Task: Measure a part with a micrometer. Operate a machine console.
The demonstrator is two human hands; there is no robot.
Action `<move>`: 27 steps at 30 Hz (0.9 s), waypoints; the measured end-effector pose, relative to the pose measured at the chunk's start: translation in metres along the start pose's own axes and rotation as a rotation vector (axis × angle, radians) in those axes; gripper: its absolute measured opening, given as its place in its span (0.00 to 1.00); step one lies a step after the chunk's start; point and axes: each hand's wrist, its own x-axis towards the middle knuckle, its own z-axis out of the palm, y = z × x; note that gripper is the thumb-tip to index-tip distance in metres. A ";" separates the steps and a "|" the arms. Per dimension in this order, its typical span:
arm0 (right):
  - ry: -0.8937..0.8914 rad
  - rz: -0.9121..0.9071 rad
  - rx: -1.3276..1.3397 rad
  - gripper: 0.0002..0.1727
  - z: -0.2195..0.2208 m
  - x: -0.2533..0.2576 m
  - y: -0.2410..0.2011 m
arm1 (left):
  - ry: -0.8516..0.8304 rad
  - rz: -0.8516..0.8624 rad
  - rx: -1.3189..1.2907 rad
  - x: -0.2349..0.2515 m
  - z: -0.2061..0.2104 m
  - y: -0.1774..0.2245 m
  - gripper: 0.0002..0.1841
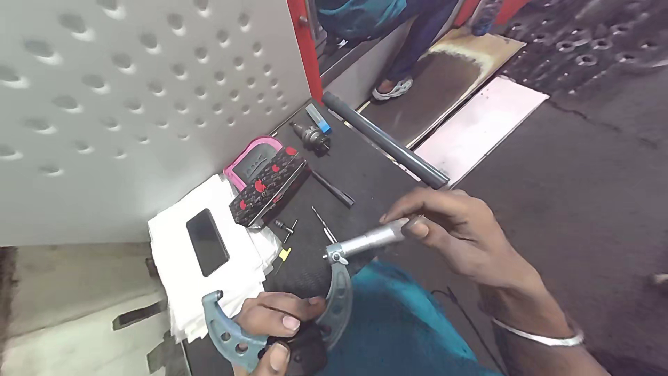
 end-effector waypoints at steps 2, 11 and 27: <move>0.016 0.010 -0.028 0.23 -0.001 -0.003 -0.001 | -0.009 0.001 -0.016 -0.001 0.002 -0.001 0.16; 0.004 -0.072 0.011 0.17 -0.002 -0.026 -0.015 | -0.053 -0.047 -0.095 0.002 0.010 0.001 0.15; 0.147 0.029 -0.093 0.18 -0.010 -0.070 -0.035 | -0.170 -0.164 -0.305 0.003 0.027 -0.005 0.15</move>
